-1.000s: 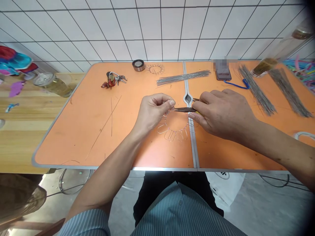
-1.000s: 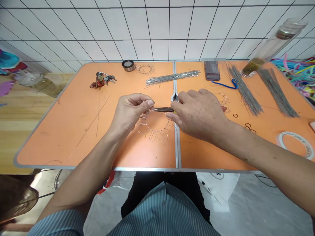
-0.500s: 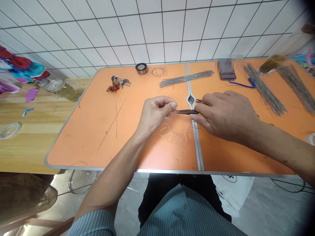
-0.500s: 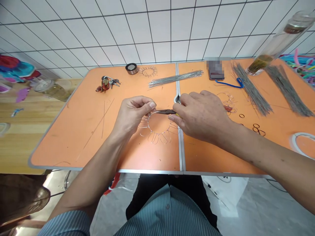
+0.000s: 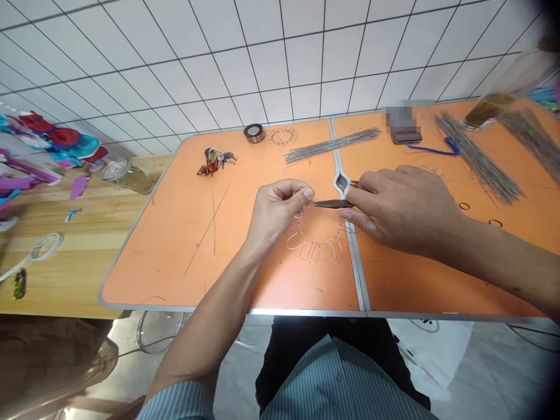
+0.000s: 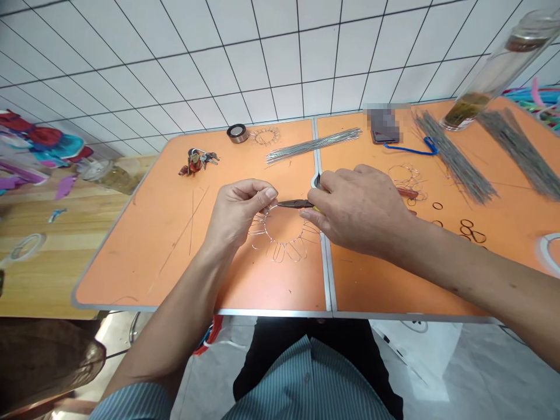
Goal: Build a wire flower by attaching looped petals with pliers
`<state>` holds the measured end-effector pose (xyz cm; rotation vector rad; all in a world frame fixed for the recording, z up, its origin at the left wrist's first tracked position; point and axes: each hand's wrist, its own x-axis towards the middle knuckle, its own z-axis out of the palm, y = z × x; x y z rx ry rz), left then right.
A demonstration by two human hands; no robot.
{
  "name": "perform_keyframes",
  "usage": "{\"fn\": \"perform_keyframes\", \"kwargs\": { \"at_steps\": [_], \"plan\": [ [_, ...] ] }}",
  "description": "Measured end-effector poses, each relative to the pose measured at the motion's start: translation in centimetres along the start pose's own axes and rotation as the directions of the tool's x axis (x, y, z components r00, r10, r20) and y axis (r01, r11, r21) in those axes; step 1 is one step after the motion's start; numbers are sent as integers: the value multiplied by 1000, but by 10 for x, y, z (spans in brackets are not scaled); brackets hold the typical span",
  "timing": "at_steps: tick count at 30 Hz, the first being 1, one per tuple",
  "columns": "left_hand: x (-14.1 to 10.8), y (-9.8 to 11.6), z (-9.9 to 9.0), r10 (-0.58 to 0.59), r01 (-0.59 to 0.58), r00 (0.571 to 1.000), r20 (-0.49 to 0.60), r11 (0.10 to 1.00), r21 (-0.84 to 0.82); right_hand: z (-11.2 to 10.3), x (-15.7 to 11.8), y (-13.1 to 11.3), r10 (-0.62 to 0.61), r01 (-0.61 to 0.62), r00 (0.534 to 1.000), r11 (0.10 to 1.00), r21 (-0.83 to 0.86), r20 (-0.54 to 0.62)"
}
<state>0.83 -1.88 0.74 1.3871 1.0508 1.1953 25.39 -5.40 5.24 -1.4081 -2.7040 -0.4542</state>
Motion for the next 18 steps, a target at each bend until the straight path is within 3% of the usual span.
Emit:
{"fn": "perform_keyframes", "kwargs": {
  "at_steps": [18],
  "plan": [
    [0, -2, 0, -13, 13, 1000, -2, 1000, -25, 0, 1, -1, -4, 4, 1000, 1000, -11, -2]
  ]
}}
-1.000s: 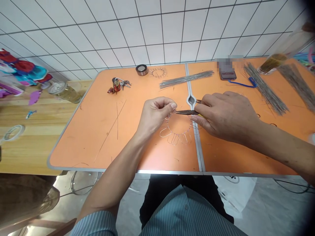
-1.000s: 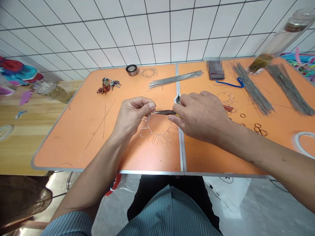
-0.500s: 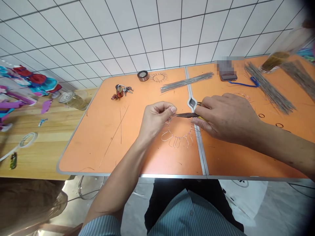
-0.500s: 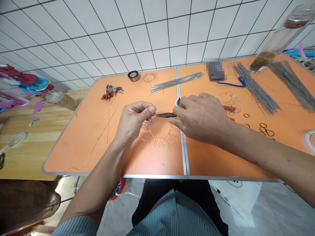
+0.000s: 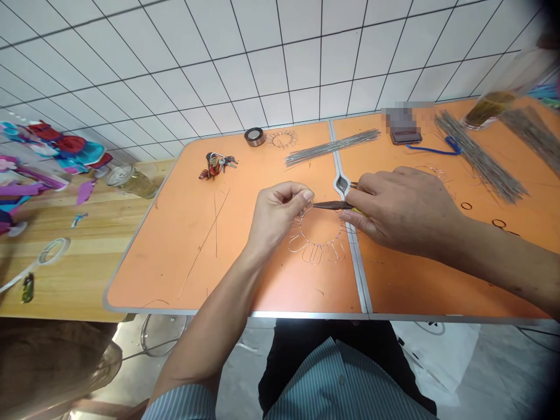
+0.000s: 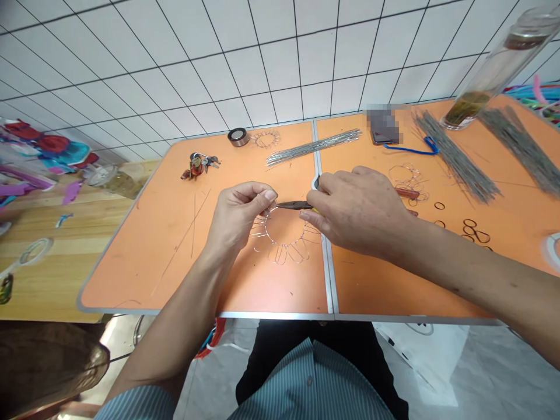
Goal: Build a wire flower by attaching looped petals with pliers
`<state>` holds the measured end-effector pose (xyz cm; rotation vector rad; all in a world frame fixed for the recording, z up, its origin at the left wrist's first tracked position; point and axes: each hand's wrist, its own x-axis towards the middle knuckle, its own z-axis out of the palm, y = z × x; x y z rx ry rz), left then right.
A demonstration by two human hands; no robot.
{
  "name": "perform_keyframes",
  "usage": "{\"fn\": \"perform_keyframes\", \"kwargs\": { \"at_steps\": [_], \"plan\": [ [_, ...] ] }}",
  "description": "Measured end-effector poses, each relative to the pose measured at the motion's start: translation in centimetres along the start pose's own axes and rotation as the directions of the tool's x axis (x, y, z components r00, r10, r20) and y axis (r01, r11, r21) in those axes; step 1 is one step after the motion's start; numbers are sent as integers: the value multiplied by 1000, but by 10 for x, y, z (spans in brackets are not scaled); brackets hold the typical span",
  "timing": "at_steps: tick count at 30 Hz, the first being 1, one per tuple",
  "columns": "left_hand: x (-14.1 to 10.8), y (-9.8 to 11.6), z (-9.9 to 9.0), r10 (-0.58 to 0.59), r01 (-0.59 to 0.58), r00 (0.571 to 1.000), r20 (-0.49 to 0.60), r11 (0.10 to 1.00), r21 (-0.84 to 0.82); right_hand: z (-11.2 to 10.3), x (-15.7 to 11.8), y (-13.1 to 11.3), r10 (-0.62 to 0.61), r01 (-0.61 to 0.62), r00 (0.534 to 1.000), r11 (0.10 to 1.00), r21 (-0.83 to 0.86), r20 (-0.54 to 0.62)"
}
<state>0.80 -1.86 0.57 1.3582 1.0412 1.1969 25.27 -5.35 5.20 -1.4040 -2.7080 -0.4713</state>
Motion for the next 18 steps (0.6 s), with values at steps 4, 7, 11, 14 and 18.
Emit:
{"fn": "perform_keyframes", "kwargs": {
  "at_steps": [4, 7, 11, 14, 18],
  "plan": [
    [0, 1, 1, -8, 8, 1000, 0, 1000, -9, -1, 0, 1, -20, 20, 1000, 1000, -10, -6],
    [-1, 3, 1, -8, 8, 1000, 6, 1000, -17, -2, 0, 0, -25, 25, 1000, 1000, 2, -9],
    [-2, 4, 1, -6, 6, 1000, 14, 1000, -26, -3, 1, 0, -24, 24, 1000, 999, 25, 8],
    [-2, 4, 1, -9, 9, 1000, 16, 1000, -27, -2, 2, 0, -14, 13, 1000, 999, 41, 18],
    [-1, 2, 0, 4, -4, 1000, 24, 1000, -23, -1, 0, 1, -8, 7, 1000, 999, 43, 22]
  ]
}}
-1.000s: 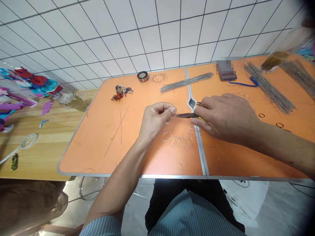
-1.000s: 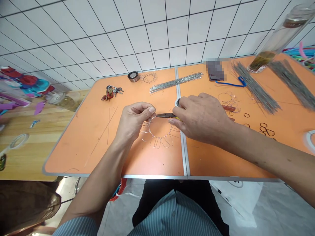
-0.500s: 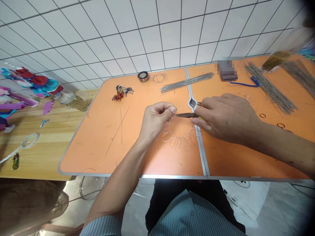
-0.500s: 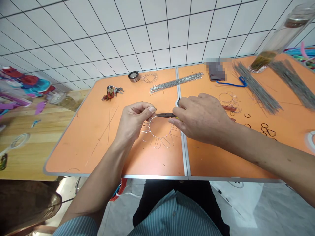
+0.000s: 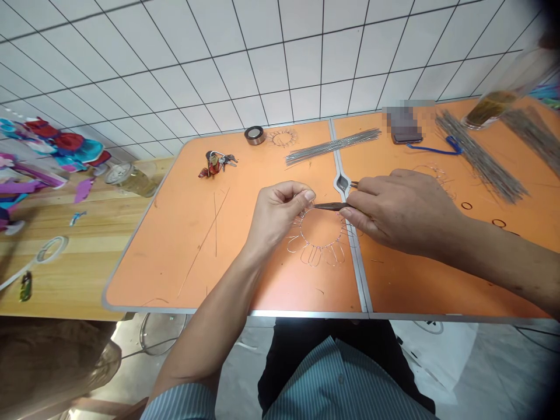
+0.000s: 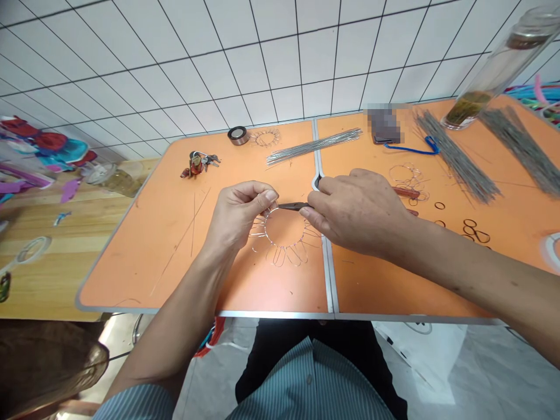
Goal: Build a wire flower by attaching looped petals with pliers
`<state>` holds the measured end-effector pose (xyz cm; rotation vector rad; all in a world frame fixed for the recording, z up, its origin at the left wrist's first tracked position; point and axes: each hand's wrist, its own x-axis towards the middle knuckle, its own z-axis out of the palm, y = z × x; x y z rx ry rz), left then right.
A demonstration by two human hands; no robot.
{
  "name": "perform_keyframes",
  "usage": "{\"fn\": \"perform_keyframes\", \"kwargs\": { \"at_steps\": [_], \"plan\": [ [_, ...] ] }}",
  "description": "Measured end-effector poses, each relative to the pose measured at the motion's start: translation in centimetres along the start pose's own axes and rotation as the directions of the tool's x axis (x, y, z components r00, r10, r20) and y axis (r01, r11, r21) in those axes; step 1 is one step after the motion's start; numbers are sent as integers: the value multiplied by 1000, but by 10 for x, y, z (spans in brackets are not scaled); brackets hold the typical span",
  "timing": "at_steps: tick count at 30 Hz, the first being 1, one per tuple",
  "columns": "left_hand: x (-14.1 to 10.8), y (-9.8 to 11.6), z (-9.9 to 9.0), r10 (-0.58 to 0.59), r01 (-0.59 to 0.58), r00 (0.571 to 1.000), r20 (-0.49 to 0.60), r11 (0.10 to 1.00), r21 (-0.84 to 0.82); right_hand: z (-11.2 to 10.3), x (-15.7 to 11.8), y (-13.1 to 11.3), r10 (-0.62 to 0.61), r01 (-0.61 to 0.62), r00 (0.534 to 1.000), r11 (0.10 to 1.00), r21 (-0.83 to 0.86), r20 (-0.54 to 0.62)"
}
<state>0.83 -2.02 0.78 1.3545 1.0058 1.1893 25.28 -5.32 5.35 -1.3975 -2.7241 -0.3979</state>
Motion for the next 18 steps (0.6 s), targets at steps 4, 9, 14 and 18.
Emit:
{"fn": "perform_keyframes", "kwargs": {
  "at_steps": [4, 9, 14, 18],
  "plan": [
    [0, -1, -1, 15, -15, 1000, 8, 1000, 9, 0, 0, 0, 9, -9, 1000, 1000, 17, 16],
    [-1, 1, -1, 18, -18, 1000, 16, 1000, 13, -5, 2, 0, 41, -48, 993, 997, 59, 108],
    [-2, 1, 0, 25, -25, 999, 22, 999, 26, -10, 5, 1, 66, -89, 980, 989, 116, 188],
    [-2, 1, 0, 31, -32, 999, 24, 999, 40, -11, 6, 1, 71, -104, 976, 983, 152, 206]
  ]
}}
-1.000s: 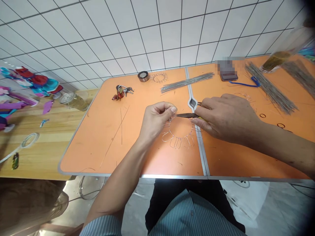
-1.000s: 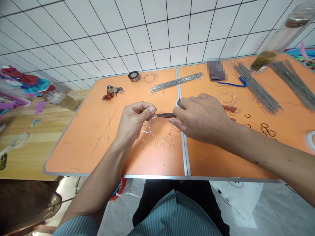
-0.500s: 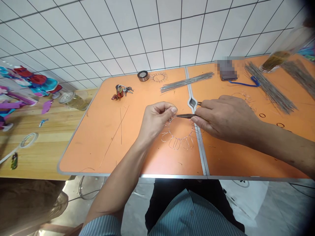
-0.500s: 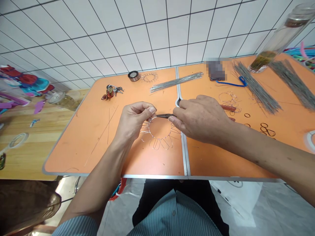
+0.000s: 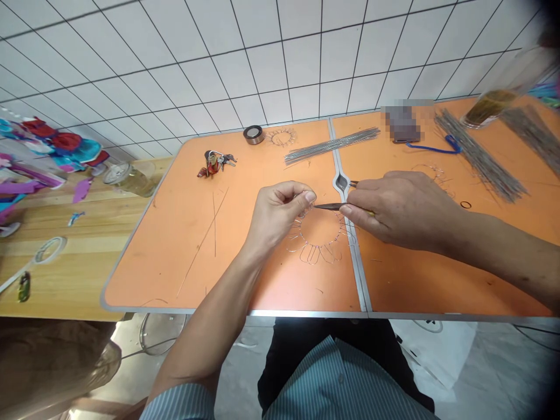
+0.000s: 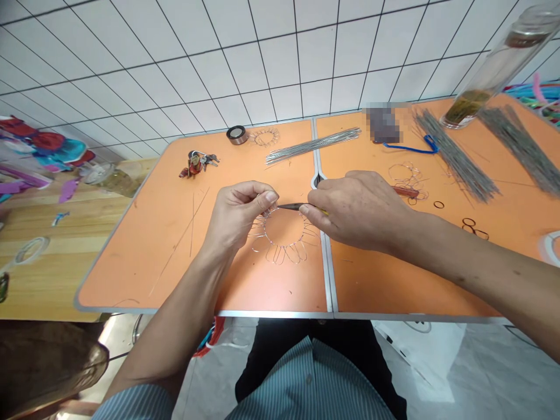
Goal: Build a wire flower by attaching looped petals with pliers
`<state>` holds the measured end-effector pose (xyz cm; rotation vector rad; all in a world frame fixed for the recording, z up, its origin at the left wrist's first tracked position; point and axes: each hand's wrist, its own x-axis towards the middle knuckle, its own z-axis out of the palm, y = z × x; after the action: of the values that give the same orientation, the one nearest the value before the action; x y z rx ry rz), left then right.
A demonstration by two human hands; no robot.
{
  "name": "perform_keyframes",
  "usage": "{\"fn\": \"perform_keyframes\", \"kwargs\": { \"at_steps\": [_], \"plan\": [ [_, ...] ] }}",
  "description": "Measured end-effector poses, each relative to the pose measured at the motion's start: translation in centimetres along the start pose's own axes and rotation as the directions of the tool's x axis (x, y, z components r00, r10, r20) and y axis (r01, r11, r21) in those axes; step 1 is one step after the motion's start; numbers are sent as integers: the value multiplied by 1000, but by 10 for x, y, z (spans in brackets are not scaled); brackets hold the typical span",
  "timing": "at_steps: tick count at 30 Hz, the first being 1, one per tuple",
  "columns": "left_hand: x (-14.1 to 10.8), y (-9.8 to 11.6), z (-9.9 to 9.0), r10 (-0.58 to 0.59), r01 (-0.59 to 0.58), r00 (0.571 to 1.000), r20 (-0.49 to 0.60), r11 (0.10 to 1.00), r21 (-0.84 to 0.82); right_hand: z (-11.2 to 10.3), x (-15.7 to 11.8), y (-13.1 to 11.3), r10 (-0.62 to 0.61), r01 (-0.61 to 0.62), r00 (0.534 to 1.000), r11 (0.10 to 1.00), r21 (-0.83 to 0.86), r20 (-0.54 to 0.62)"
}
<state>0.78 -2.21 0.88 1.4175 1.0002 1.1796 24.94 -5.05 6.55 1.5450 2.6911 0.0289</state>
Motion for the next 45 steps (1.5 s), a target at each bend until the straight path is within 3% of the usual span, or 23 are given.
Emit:
{"fn": "perform_keyframes", "kwargs": {
  "at_steps": [24, 45],
  "plan": [
    [5, -6, -8, -16, 28, 992, 123, 995, -100, -1, 9, 29, -108, 70, 990, 928, 367, 86],
    [5, -4, -8, 0, 15, 990, 139, 994, -104, 0, 6, 33, -90, 46, 992, 908, 417, 86]
  ]
}}
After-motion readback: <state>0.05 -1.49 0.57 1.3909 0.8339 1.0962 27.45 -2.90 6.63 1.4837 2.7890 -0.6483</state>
